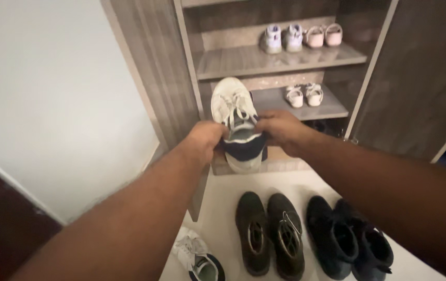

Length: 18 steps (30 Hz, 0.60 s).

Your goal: The person removes several pairs of shoes from a multi-shelf shoe cabinet, places them on the floor, and then returns them to the shelves in a different arrangement. The person handles adult boots, sneakers, and small children's shoes one at a time, repositioning them within the cabinet.

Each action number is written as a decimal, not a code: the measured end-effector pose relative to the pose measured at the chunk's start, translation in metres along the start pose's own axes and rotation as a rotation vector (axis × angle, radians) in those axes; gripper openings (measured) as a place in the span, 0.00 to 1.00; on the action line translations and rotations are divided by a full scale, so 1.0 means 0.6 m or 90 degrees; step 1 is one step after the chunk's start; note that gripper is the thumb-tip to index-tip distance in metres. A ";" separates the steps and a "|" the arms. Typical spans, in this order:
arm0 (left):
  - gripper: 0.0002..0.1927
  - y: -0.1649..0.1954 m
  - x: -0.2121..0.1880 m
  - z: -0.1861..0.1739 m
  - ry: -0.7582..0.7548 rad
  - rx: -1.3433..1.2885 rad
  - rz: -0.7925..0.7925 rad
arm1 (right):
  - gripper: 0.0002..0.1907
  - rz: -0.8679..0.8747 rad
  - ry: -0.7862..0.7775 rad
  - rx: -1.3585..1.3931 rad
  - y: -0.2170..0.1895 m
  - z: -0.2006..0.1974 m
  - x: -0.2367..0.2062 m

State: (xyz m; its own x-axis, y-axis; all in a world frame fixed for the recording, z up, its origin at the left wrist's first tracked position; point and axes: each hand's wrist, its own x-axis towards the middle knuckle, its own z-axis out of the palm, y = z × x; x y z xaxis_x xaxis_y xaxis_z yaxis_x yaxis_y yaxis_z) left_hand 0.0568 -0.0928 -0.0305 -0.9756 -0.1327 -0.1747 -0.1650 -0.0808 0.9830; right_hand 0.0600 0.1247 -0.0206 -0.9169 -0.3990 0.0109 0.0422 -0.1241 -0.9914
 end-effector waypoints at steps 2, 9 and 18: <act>0.10 -0.004 -0.027 -0.003 0.016 0.018 0.008 | 0.25 0.009 0.028 -0.015 -0.002 0.010 -0.023; 0.10 -0.001 -0.110 -0.008 0.037 0.019 0.001 | 0.24 0.026 0.040 -0.071 -0.028 0.046 -0.101; 0.07 -0.029 -0.256 -0.006 0.026 0.003 0.004 | 0.18 -0.001 0.062 -0.064 -0.021 0.077 -0.212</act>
State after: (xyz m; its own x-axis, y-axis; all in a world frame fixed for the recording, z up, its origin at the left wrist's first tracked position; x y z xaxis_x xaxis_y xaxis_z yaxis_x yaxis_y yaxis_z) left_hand 0.2101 -0.0748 -0.0209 -0.9699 -0.1729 -0.1713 -0.1603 -0.0756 0.9842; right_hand 0.1946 0.1348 -0.0034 -0.9512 -0.3086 0.0038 0.0059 -0.0306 -0.9995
